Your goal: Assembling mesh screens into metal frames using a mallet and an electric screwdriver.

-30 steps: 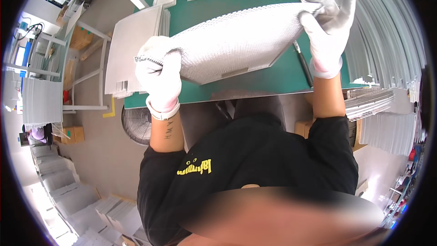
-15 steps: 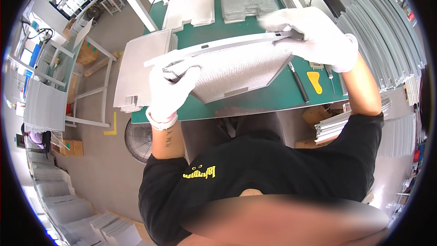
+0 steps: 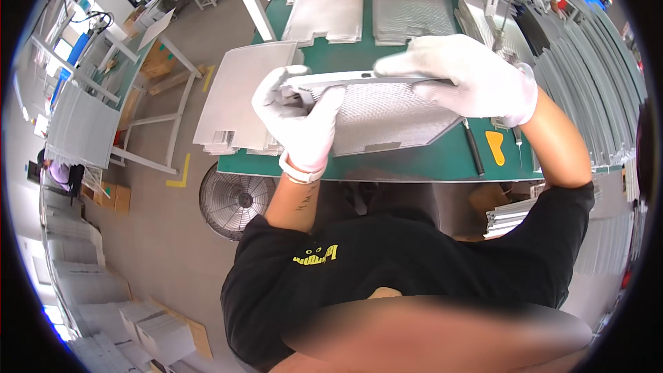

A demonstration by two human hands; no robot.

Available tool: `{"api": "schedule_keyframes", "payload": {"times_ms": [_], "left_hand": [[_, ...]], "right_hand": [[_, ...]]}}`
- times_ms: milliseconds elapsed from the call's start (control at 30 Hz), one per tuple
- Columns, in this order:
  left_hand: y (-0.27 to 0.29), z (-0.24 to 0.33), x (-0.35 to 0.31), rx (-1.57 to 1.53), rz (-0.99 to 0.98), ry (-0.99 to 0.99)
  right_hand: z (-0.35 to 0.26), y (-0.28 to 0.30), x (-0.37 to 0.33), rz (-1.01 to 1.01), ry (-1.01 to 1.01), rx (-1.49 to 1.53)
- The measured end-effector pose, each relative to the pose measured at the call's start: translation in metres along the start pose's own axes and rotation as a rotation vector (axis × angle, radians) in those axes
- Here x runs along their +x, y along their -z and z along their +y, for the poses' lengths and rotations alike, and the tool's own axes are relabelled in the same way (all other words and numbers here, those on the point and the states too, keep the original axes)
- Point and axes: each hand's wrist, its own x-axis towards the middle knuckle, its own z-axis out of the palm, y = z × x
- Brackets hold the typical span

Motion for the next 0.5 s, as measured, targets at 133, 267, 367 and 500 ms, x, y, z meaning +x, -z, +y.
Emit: {"api": "schedule_keyframes", "payload": {"times_ms": [133, 267, 367, 500], "left_hand": [[0.001, -0.014, 0.002, 0.198, 0.027, -0.088], [-0.001, -0.010, -0.003, 0.332, -0.014, -0.005], [0.005, -0.023, -0.006, 0.232, 0.011, -0.073], [0.017, -0.025, -0.007, 0.406, -0.002, -0.067]], "right_hand": [[-0.004, 0.005, 0.004, -0.109, -0.107, -0.061], [0.006, 0.000, 0.004, -0.029, -0.027, -0.033], [0.004, 0.000, 0.006, -0.014, -0.053, 0.008], [-0.003, 0.005, 0.008, -0.088, -0.143, -0.002]]}}
